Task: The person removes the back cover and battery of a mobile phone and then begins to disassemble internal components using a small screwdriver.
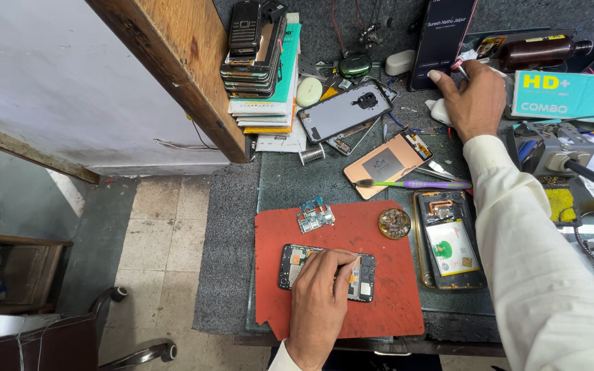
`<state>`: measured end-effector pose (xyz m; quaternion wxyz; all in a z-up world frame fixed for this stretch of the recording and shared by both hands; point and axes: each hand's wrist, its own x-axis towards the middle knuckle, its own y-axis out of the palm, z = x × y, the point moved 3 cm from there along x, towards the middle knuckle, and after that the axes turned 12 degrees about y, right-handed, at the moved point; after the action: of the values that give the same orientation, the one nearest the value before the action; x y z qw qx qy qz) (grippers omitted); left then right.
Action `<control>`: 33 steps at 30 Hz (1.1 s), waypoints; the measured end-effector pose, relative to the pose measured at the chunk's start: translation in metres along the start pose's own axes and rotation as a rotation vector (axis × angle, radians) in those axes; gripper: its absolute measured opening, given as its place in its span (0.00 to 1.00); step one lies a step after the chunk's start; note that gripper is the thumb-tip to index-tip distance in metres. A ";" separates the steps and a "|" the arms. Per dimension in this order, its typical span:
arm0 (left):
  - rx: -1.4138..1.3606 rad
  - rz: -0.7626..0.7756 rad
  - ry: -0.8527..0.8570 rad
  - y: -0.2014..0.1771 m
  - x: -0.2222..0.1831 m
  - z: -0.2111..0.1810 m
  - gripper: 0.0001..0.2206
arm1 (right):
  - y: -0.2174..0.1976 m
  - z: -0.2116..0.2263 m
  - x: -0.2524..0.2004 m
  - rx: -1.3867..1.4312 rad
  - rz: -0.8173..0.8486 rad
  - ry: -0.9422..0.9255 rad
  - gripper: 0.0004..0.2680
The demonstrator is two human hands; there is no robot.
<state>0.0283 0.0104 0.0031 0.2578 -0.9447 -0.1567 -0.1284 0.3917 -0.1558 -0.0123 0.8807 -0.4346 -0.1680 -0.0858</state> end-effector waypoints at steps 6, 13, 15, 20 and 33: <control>0.007 0.008 -0.008 0.000 0.000 0.001 0.03 | 0.000 0.000 0.000 0.011 -0.008 -0.007 0.19; 0.008 0.011 0.007 -0.001 0.000 0.000 0.03 | 0.002 -0.001 0.001 -0.003 -0.004 0.008 0.19; 0.001 0.010 0.000 -0.001 0.000 -0.001 0.03 | 0.001 -0.001 0.002 -0.008 -0.006 0.006 0.19; 0.003 0.006 -0.016 0.000 0.000 0.000 0.03 | 0.001 -0.001 0.001 -0.015 0.049 0.069 0.20; 0.011 0.005 -0.002 0.002 0.000 0.003 0.02 | 0.000 0.002 0.001 -0.011 -0.014 0.003 0.17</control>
<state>0.0300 0.0103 -0.0006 0.2630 -0.9438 -0.1554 -0.1259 0.3925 -0.1542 -0.0106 0.8780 -0.4381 -0.1691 -0.0934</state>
